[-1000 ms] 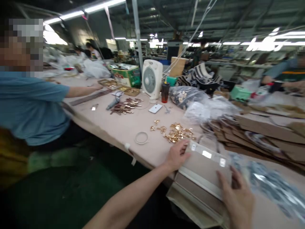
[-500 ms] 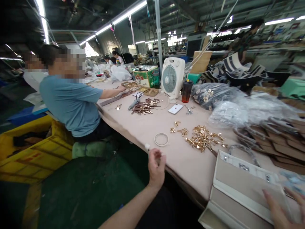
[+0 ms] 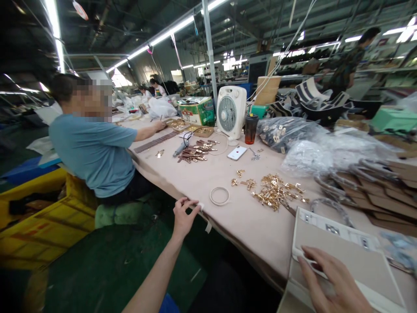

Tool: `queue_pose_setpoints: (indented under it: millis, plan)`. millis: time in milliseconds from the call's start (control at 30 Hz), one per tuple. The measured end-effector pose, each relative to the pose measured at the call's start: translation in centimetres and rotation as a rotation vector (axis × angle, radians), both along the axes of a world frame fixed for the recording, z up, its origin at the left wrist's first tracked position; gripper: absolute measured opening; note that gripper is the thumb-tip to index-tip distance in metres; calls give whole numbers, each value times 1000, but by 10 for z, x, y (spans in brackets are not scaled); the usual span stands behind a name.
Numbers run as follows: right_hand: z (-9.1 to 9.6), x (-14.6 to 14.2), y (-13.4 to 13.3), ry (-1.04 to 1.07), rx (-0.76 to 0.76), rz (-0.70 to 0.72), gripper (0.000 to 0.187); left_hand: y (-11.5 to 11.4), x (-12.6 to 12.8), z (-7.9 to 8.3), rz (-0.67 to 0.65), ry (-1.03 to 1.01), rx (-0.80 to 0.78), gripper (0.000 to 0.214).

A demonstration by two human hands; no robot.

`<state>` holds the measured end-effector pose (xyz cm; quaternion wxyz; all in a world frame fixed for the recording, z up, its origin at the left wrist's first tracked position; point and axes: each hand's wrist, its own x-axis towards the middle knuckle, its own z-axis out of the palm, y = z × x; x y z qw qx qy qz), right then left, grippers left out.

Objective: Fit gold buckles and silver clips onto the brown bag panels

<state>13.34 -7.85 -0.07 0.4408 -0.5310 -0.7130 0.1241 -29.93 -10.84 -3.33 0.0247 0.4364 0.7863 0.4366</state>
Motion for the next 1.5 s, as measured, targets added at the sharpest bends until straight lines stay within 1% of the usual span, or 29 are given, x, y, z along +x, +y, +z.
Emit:
queue_pose_setpoints:
  millis: [67, 167, 267, 333, 400, 467, 533, 633, 733, 800, 833, 900, 967, 1033, 1133, 1200, 1367, 1433, 1500]
  plan:
    - [-5, 0, -1, -37, -33, 80, 46, 1, 0, 1, 13, -38, -10, 20]
    - [-12, 0, -2, -33, -29, 115, 47, 3, 2, 2, 23, -56, -26, 18]
    - [-13, -2, -3, -34, -19, 132, 45, 3, 9, 4, 26, 30, -16, 18]
    - [-13, -2, -4, -37, -15, 137, 45, 1, 16, 5, 23, 124, 27, 20]
    - [-13, -1, -6, -41, -14, 143, 44, -1, 23, 6, -11, 181, 82, 23]
    - [-15, 1, -8, -41, -18, 144, 43, -5, 31, 6, -77, 168, 115, 25]
    - [-16, 3, -10, -42, -28, 133, 41, -10, 39, 4, -159, 94, 135, 29]
    - [-17, 2, -13, -27, -38, 115, 41, -17, 52, -1, -267, -118, 177, 32]
    - [-15, -1, -14, -19, -51, 124, 37, -22, 68, 0, -283, -335, 183, 35]
    - [-13, -4, -15, -28, -63, 143, 34, -22, 78, 8, -295, -421, 150, 36]
    - [-12, -5, -15, -34, -67, 154, 32, -21, 83, 14, -328, -457, 130, 35]
    - [-9, -7, -16, -49, -78, 176, 28, -17, 93, 29, -446, -534, 88, 36]
    - [-4, -9, -17, -64, -85, 195, 27, -14, 101, 45, -583, -622, 42, 48]
    - [3, -12, -18, -76, -96, 222, 26, -11, 106, 56, -687, -704, 0, 63]
    - [21, -20, -20, -89, -117, 296, 27, -11, 111, 66, -779, -758, -70, 68]
    - [37, -30, -20, -95, -128, 361, 29, -13, 113, 71, -828, -719, -125, 68]
    - [75, -63, -19, -88, -108, 507, 28, -18, 119, 91, -941, -505, -222, 67]
    - [84, -77, -17, -73, -95, 574, 27, -20, 122, 97, -975, -434, -232, 68]
    - [87, -88, -15, -68, -79, 626, 26, -21, 124, 99, -995, -375, -236, 67]
